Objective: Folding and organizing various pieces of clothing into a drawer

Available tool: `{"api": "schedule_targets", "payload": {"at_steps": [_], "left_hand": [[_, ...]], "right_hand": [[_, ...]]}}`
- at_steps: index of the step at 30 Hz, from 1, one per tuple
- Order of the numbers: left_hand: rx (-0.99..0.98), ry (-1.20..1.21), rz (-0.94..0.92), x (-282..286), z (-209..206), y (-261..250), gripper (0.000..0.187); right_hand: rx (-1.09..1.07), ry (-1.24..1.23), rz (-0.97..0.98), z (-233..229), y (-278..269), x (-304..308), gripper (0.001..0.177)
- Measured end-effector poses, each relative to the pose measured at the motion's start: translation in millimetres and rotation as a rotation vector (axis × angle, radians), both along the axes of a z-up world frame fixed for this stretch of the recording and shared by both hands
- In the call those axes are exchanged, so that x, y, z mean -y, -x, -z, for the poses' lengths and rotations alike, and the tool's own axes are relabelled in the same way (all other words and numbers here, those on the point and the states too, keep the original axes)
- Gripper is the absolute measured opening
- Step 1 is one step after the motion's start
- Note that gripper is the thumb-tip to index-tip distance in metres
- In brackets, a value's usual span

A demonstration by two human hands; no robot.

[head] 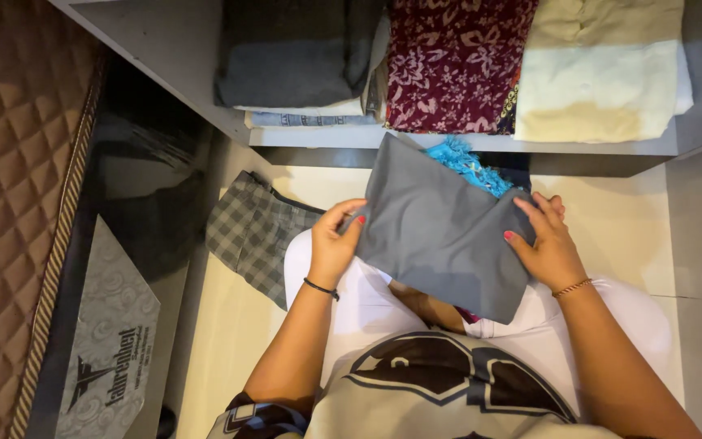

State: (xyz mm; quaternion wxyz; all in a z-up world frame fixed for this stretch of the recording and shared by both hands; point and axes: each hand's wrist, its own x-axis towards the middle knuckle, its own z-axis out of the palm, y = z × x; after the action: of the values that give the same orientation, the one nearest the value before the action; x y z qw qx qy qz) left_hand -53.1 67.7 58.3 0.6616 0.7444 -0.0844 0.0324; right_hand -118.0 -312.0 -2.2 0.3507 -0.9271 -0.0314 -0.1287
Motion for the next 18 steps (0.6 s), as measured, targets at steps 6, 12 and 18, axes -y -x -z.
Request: {"api": "schedule_targets", "payload": {"at_steps": [6, 12, 18], "left_hand": [[0.195, -0.322, 0.168, 9.7, -26.5, 10.8, 0.027], [0.26, -0.497, 0.261, 13.5, -41.0, 13.0, 0.021], [0.305, -0.529, 0.301, 11.9, -39.7, 11.0, 0.02]], "right_hand": [[0.158, -0.009, -0.154, -42.0, 3.0, -21.9, 0.06], [-0.081, 0.286, -0.192, -24.0, 4.9, -22.8, 0.043], [-0.034, 0.163, 0.087, -35.1, 7.8, -29.2, 0.03]]}}
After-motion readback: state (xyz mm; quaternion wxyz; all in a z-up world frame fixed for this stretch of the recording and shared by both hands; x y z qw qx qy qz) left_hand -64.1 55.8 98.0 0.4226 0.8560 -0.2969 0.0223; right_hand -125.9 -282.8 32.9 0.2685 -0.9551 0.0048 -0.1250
